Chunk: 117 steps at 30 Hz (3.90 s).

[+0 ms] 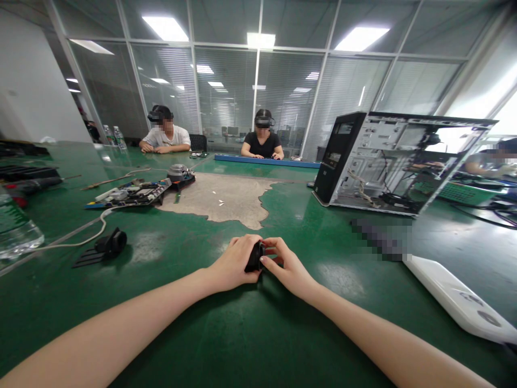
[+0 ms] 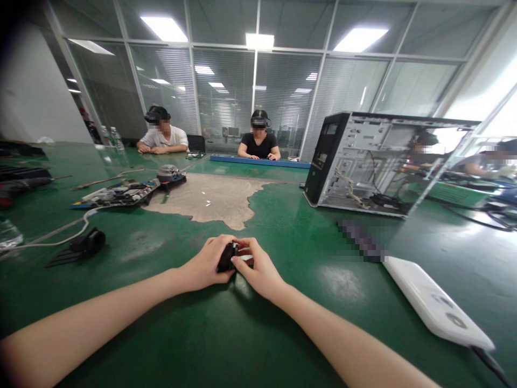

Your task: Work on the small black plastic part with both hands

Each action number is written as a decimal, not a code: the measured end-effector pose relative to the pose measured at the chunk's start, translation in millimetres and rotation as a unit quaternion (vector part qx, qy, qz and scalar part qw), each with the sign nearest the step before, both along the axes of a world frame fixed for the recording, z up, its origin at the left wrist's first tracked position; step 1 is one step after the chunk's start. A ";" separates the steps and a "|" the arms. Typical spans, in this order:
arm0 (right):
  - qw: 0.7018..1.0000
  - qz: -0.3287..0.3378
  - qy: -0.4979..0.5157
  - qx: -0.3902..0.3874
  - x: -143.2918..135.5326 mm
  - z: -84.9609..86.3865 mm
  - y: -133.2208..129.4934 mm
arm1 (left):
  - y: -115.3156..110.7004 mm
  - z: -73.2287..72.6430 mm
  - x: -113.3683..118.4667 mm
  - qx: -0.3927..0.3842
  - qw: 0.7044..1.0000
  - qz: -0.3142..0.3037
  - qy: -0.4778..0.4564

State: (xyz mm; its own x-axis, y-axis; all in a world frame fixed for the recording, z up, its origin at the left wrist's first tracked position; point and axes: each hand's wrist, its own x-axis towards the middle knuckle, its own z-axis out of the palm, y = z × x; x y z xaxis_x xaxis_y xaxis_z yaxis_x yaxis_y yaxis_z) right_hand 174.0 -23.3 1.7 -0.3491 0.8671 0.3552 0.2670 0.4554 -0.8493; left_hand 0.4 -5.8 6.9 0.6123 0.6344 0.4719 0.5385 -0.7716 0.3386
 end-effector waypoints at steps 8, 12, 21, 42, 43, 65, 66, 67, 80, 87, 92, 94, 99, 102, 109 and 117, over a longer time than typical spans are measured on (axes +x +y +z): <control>1.000 0.018 -0.010 -0.005 0.0 3.1 -1.8 | -0.8 1.5 -0.7 -0.003 1.000 -0.001 0.008; 1.000 0.020 -0.006 0.000 0.3 4.7 -2.3 | -0.9 1.1 -0.7 0.003 1.000 0.000 0.006; 1.000 0.008 -0.001 0.006 0.3 1.3 0.3 | -0.5 -0.3 -0.4 0.005 1.000 0.005 0.009; 0.999 0.000 -0.012 0.030 0.7 2.0 0.2 | -0.1 -1.2 0.1 0.003 1.000 0.004 0.006; 1.000 0.000 -0.009 0.027 0.5 1.6 0.3 | -0.1 -1.3 0.2 0.002 1.000 0.004 0.005; 0.999 -0.006 -0.013 0.033 0.5 2.1 -0.5 | -0.8 0.6 -0.4 -0.001 1.000 0.000 0.000; 1.000 -0.006 -0.009 0.028 0.2 1.7 -0.4 | -0.6 0.6 -0.5 -0.002 1.000 0.002 0.001; 1.000 -0.007 -0.006 0.022 0.0 1.5 -0.3 | -0.4 0.6 -0.5 -0.001 1.000 0.003 0.001; 1.000 0.018 -0.008 0.002 -0.2 4.1 -1.7 | -0.9 0.5 0.2 -0.001 1.000 0.003 0.003; 0.999 0.002 -0.015 0.034 0.6 3.8 -1.1 | -1.9 1.8 -0.1 -0.001 1.000 0.005 0.004; 1.000 0.000 -0.010 0.026 0.4 1.2 -0.1 | -1.1 1.1 0.0 -0.003 1.000 0.005 0.003; 1.000 -0.002 -0.006 0.017 0.1 0.4 0.1 | -0.6 0.6 0.0 -0.003 1.000 0.004 0.003; 1.000 0.003 -0.010 -0.007 -0.6 0.8 -0.1 | 0.0 -0.2 -0.2 -0.002 1.000 0.002 0.001; 1.000 0.011 -0.011 -0.004 -0.5 2.9 -1.5 | -0.6 0.3 -0.2 -0.005 1.000 0.003 0.002; 0.999 0.003 -0.012 0.030 0.5 5.0 -2.1 | -2.7 3.3 0.6 -0.007 1.000 0.005 0.002; 1.000 -0.005 -0.005 0.013 0.3 1.9 -1.1 | -1.4 1.0 0.6 -0.001 1.000 0.005 0.000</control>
